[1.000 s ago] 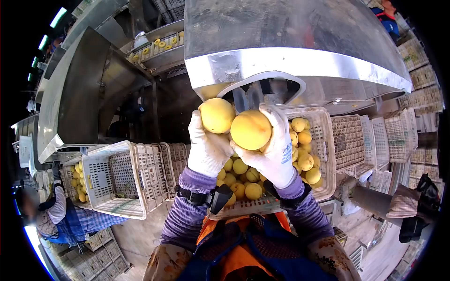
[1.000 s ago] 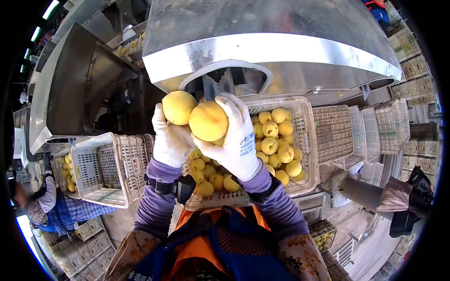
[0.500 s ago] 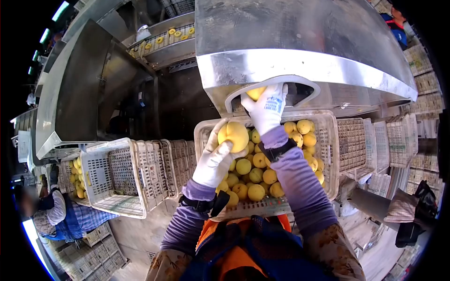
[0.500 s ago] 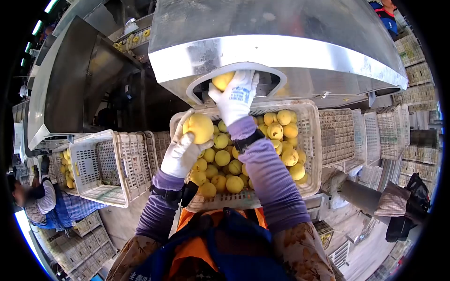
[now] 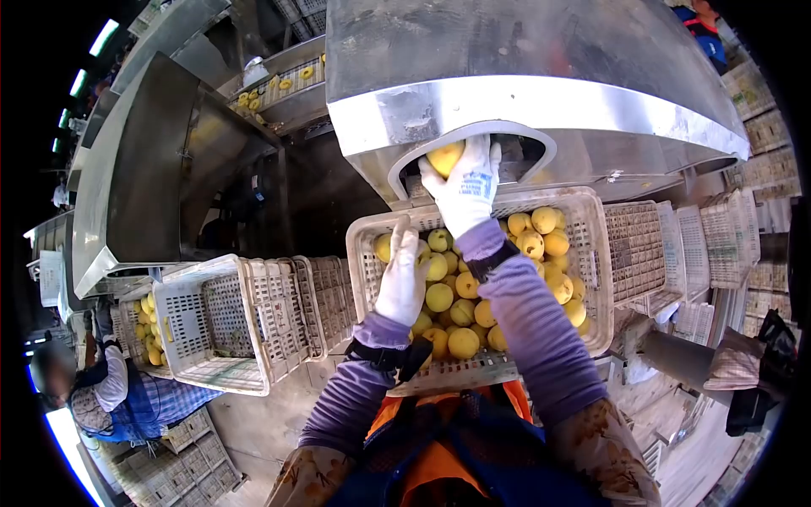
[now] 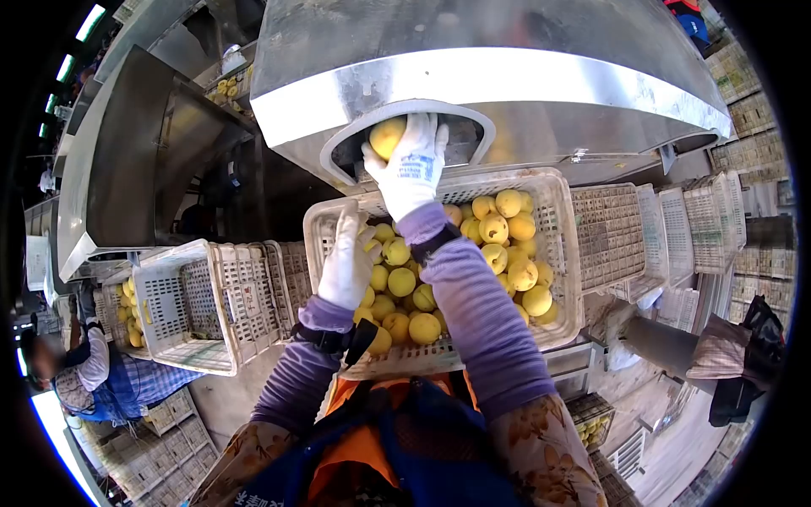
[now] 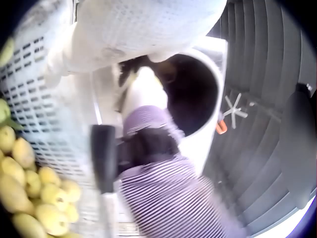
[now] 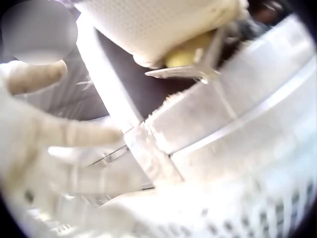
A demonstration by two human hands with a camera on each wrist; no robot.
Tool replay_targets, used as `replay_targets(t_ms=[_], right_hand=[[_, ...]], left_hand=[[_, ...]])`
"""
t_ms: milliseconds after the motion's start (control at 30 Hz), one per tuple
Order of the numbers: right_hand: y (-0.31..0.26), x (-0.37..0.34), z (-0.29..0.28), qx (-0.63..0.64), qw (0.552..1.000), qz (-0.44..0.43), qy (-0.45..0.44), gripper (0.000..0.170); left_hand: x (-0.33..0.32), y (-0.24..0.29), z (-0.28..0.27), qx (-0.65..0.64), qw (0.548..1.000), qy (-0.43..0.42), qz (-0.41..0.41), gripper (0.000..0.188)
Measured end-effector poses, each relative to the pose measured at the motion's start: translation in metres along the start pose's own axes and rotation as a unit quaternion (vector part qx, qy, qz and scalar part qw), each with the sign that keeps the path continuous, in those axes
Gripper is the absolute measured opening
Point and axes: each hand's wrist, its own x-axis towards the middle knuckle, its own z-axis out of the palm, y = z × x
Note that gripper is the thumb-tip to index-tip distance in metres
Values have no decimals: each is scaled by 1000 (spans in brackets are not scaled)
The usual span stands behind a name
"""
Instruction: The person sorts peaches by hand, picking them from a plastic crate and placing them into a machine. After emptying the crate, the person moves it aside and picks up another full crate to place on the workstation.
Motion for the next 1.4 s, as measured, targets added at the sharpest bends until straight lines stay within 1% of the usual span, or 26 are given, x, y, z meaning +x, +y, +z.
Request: replay_targets(t_ms=[67, 100, 133, 167, 233, 267, 300, 333, 400, 433, 467, 533, 600, 633, 667, 700, 733, 767, 800, 833, 933, 1033, 1167, 1300, 1333, 1400], right_hand=[[-2, 18, -9, -20, 999, -25, -10, 83], [-3, 21, -24, -29, 999, -39, -8, 83], [-5, 16, -48, 101, 994, 13, -38, 82], [2, 1, -60, 81, 997, -18, 6, 72], [40, -44, -71, 117, 965, 102, -210, 60], [58, -66, -67, 41, 949, 110, -294, 56], [73, -85, -61, -35, 919, 115, -375, 52], [79, -100, -55, -135, 885, 77, -438, 53], [90, -132, -39, -268, 776, 21, -571, 57], [94, -140, -30, -301, 709, -1, -638, 61], [97, -147, -25, -310, 699, 6, -644, 68], [110, -158, -4, -318, 706, 32, -632, 70], [108, -146, -5, -283, 716, 92, -631, 68], [106, -138, -18, -183, 791, 117, -571, 67], [109, -139, -38, -78, 850, 139, -503, 67], [105, -140, -55, 31, 890, 156, -428, 67], [93, -136, -69, 105, 920, 114, -361, 67], [81, -133, -85, 175, 939, 74, -287, 68], [65, -128, -97, 203, 939, 54, -273, 72], [44, -124, -111, 237, 931, 57, -273, 75], [11, -122, -128, 250, 945, -6, -210, 79], [-6, -108, -147, 260, 949, -27, -179, 81], [-19, -85, -163, 307, 936, -37, -167, 78], [-28, -66, -177, 303, 929, -76, -198, 76], [-25, -65, -173, 331, 921, -73, -195, 77], [-27, -65, -172, 313, 929, -39, -194, 78]], left_hand=[[30, -46, -32, 277, 960, 39, 16, 75], [41, -68, -40, 441, 894, 57, 45, 73], [43, -69, -36, 547, 833, 71, 32, 74], [53, -81, -38, 666, 741, 68, 51, 73], [69, -80, -30, 774, 632, -39, -7, 68], [77, -102, -36, 816, 573, -69, 26, 70], [85, -118, -38, 843, 523, -116, 39, 65], [94, -139, -41, 858, 497, -132, 21, 62], [102, -157, -39, 892, 427, -146, 19, 56], [105, -153, -33, 896, 421, -142, -5, 53], [117, -153, -35, 880, 450, -151, -18, 54], [126, -148, -43, 857, 490, -156, -29, 60], [114, -133, -40, 809, 575, -117, -24, 63], [106, -121, -36, 783, 614, -96, -19, 65], [92, -113, -34, 697, 717, -25, 12, 65], [73, -99, -34, 436, 897, -16, -72, 66], [58, -86, -36, 129, 982, -6, -141, 67], [43, -85, -42, -91, 981, -20, -168, 68], [17, -59, -27, -212, 956, -92, -181, 74], [-2, -37, -12, -235, 944, -162, -167, 81], [-26, -13, 6, -267, 947, -149, -98, 81], [-46, 29, 25, -220, 961, -152, -65, 79], [-48, 54, 29, -189, 963, -188, -31, 84], [-48, 70, 40, -224, 964, -131, -58, 87], [-47, 73, 36, -231, 956, -167, -68, 83], [-41, 70, 37, -246, 955, -155, -63, 77]])
